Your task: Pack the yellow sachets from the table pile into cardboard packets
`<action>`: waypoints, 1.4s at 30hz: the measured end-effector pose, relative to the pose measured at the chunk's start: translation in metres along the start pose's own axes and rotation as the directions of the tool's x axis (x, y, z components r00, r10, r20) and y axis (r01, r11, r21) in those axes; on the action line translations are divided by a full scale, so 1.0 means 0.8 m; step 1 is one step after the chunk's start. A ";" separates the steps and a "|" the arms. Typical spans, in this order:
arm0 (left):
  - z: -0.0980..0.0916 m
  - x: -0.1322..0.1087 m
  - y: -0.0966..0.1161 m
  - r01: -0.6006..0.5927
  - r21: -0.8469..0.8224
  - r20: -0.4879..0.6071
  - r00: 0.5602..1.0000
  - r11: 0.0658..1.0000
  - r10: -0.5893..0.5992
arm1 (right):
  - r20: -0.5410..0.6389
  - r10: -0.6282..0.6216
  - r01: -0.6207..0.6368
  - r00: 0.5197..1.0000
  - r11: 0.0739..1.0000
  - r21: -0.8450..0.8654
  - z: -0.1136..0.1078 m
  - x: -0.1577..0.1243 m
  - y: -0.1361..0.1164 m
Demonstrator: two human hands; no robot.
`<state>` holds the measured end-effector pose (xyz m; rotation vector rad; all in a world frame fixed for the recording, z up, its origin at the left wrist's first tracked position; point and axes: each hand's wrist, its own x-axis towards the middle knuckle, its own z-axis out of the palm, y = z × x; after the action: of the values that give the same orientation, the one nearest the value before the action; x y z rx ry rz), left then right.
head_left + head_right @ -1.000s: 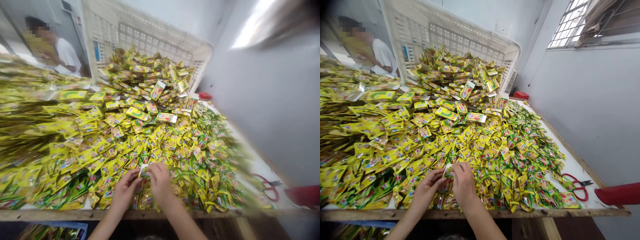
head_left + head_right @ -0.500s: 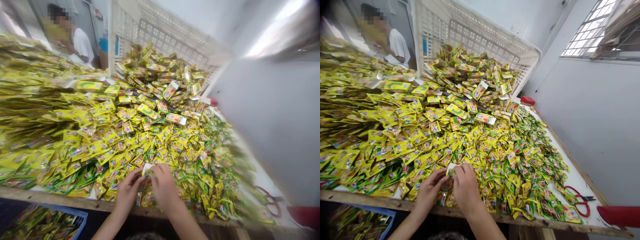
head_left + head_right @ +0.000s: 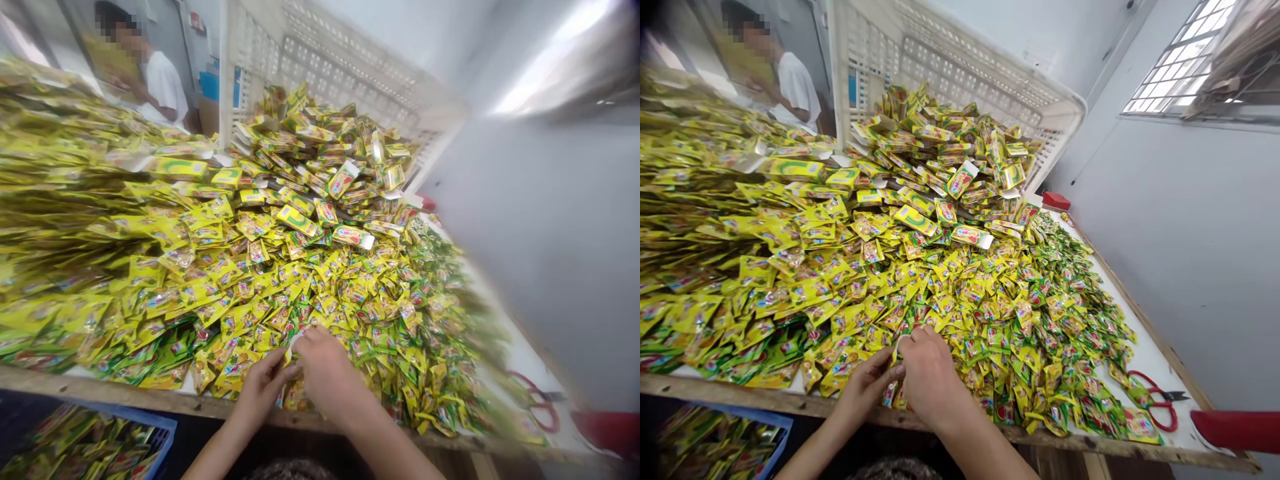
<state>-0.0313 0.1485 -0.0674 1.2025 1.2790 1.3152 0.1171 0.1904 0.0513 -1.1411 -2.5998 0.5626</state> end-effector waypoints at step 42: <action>-0.017 0.004 0.039 0.283 -0.101 -0.064 0.955 0.954 -0.290 | -0.142 0.439 -0.089 0.887 0.465 0.881 0.088 0.000 0.050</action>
<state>-0.0442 0.1487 -0.0358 0.8715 1.3772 1.2016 0.1169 0.1982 -0.0291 -1.1045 -1.4203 1.3777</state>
